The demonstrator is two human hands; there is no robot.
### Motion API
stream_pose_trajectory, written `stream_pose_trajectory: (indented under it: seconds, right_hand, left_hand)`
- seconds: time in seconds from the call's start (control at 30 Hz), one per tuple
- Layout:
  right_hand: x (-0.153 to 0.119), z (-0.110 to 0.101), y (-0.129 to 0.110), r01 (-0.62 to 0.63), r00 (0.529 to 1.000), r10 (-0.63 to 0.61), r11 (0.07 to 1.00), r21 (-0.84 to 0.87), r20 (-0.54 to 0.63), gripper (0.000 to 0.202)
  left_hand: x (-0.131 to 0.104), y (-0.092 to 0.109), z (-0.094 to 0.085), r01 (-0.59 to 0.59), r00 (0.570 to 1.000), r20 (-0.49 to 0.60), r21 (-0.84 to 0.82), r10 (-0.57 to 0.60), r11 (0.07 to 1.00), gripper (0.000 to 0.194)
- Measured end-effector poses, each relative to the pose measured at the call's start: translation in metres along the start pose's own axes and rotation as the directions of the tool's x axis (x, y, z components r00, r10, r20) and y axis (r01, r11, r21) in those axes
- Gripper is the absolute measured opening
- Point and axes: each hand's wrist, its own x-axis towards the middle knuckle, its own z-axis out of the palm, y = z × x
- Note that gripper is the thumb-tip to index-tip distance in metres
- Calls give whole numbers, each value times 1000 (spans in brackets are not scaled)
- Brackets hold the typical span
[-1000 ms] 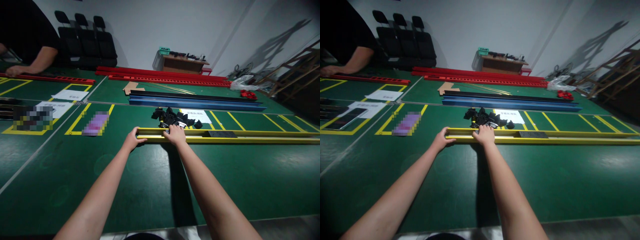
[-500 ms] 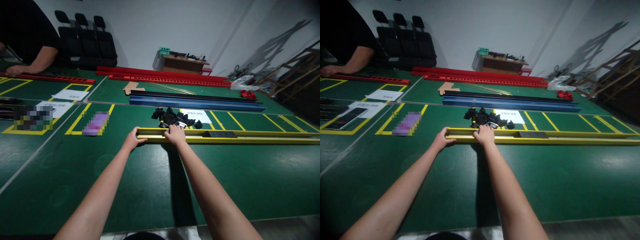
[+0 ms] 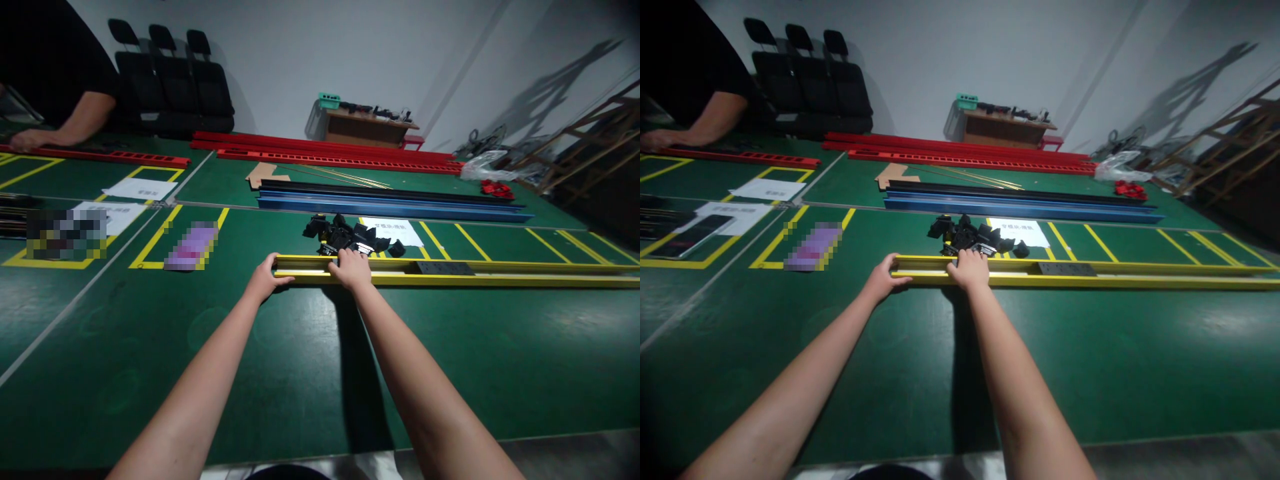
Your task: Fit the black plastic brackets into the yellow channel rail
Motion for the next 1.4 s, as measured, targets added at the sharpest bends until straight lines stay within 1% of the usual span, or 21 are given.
stream_pose_trajectory:
  seconds: [0.13,0.3,0.4,0.63,0.73,0.97,1.17,1.4]
  right_hand:
    - [0,1,0,8,1000,-8,1000,4,-22,36]
    - [0,1,1,-13,1000,13,1000,7,-17,40]
    - [0,1,1,-3,1000,3,1000,8,-24,42]
    - [1,2,0,13,1000,-13,1000,4,-21,36]
    - [1,2,0,9,1000,-9,1000,0,-16,35]
    - [1,3,0,-7,999,7,1000,3,-36,36]
    - [2,5,1,18,998,-17,1000,3,-67,32]
    - [2,6,1,13,998,-12,1000,7,-61,29]
  left_hand:
    - [0,0,0,-6,1000,4,-5,6,1000,76]
    - [-1,2,-1,-5,1000,6,-15,5,1000,76]
    - [-1,2,-1,-2,1000,5,-9,2,1000,76]
    - [0,1,-1,9,1000,4,10,-9,1000,77]
    - [0,1,-1,-5,1000,1,17,5,1000,76]
    - [0,-1,0,-14,1000,4,12,13,1000,77]
    - [1,-2,0,-12,1000,9,6,12,1000,77]
    - [0,-2,-1,-21,1000,11,8,21,1000,76]
